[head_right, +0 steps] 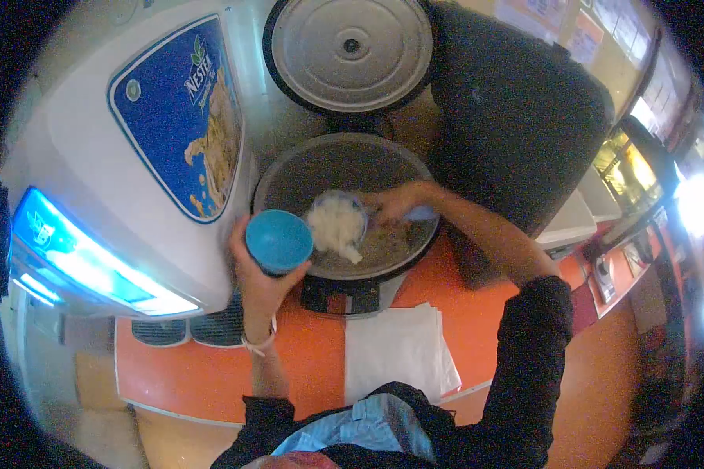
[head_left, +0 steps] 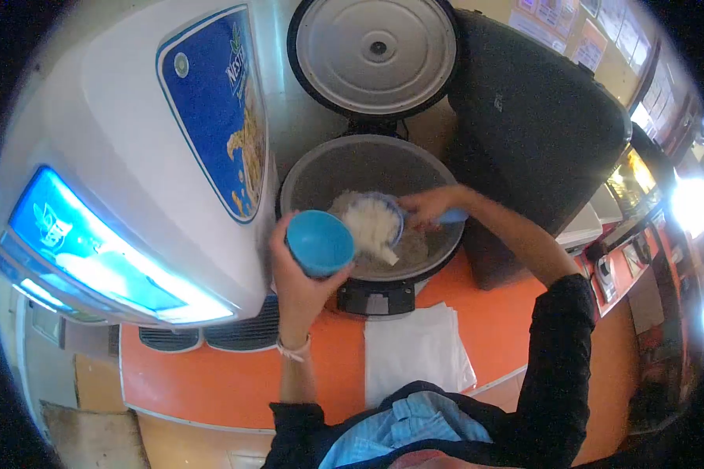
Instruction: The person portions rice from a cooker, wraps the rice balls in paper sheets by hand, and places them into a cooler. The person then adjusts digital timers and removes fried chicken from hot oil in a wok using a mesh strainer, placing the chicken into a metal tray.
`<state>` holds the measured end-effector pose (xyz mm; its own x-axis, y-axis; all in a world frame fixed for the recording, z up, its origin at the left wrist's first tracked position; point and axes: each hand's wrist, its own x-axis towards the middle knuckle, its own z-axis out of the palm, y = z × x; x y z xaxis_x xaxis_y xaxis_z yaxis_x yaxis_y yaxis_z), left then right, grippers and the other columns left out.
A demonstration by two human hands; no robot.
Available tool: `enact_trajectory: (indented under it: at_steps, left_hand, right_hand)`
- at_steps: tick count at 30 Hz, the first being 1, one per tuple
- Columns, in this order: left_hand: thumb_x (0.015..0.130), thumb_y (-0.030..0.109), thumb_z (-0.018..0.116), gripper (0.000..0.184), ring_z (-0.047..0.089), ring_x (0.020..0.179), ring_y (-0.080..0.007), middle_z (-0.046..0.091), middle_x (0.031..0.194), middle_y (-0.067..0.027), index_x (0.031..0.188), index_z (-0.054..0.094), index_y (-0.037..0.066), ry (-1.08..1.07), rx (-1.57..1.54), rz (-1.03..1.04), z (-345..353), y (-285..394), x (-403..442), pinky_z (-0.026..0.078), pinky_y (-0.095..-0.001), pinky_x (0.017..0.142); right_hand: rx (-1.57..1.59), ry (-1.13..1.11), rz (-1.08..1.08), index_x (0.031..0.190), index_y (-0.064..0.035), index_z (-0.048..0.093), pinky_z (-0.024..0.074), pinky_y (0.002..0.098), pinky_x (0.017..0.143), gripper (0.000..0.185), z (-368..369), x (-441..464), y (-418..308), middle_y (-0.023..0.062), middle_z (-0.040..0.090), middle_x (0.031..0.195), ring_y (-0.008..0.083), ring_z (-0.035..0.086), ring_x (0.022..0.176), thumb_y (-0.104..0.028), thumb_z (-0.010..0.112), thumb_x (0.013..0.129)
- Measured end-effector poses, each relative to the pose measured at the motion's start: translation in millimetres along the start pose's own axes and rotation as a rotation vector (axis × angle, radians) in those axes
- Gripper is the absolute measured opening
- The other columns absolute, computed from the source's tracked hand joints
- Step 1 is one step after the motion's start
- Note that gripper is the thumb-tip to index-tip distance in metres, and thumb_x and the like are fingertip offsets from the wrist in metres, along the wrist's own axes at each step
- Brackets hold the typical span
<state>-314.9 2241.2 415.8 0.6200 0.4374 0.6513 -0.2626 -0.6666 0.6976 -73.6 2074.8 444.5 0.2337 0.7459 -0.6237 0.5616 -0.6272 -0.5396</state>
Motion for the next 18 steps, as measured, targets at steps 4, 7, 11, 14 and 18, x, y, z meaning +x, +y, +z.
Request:
enact_trajectory:
  at_steps: [4,7,11,14,18]
  left_hand:
    - [0.055,0.016,0.081,0.107,0.045,0.112,-0.0333,0.039,0.127,-0.0185,0.135,0.011,0.009,-0.253,0.142,-0.065,17.4,12.3,31.4,0.038,-0.0401,0.094]
    - [0.054,0.017,0.081,0.114,0.043,0.114,-0.0356,0.039,0.128,-0.0217,0.136,0.003,0.01,-0.226,-0.079,-0.077,53.7,-3.9,53.6,0.037,-0.0401,0.094]
    - [0.053,0.018,0.082,0.121,0.043,0.114,-0.0367,0.038,0.126,-0.0259,0.136,-0.005,0.011,-0.188,-0.099,-0.159,67.5,-9.7,66.2,0.036,-0.0409,0.096]
    - [0.052,0.021,0.083,0.124,0.042,0.115,-0.0356,0.033,0.128,-0.0281,0.136,-0.008,0.01,-0.162,-0.111,-0.195,73.4,-16.0,64.1,0.036,-0.0415,0.096]
    - [0.05,0.023,0.084,0.125,0.04,0.117,-0.0337,0.026,0.133,-0.026,0.136,-0.006,0.011,-0.132,-0.164,-0.151,72.8,-35.8,65.3,0.035,-0.0405,0.097]
  right_hand:
    - [-0.067,0.279,-0.093,0.134,-0.0108,0.024,0.0443,0.0339,0.048,0.059,-26.5,-48.1,-32.4,0.0084,0.055,0.073,0.0193,0.056,0.06,-0.02,0.051,0.083]
    - [-0.845,0.991,-0.862,0.133,-0.0101,0.025,0.0468,0.0399,0.053,0.059,-26.8,-35.5,-40.5,0.0166,0.059,0.076,0.0277,0.061,0.067,-0.017,0.051,0.081]
    - [-0.908,0.927,-0.068,0.13,-0.0078,0.027,0.0484,0.0451,0.06,0.06,-12.3,-44.8,-91.7,0.0216,0.061,0.079,0.0358,0.061,0.072,-0.01,0.052,0.076]
    - [-0.76,1.099,-0.132,0.128,-0.0068,0.03,0.0493,0.0447,0.057,0.056,-25.6,-40.0,-80.0,0.021,0.061,0.078,0.0335,0.062,0.068,-0.01,0.052,0.076]
    - [0.003,0.793,-0.206,0.128,-0.0037,0.028,0.0465,0.0339,0.048,0.048,-30.2,-71.8,-75.2,0.011,0.058,0.071,0.0239,0.057,0.054,-0.013,0.046,0.085]
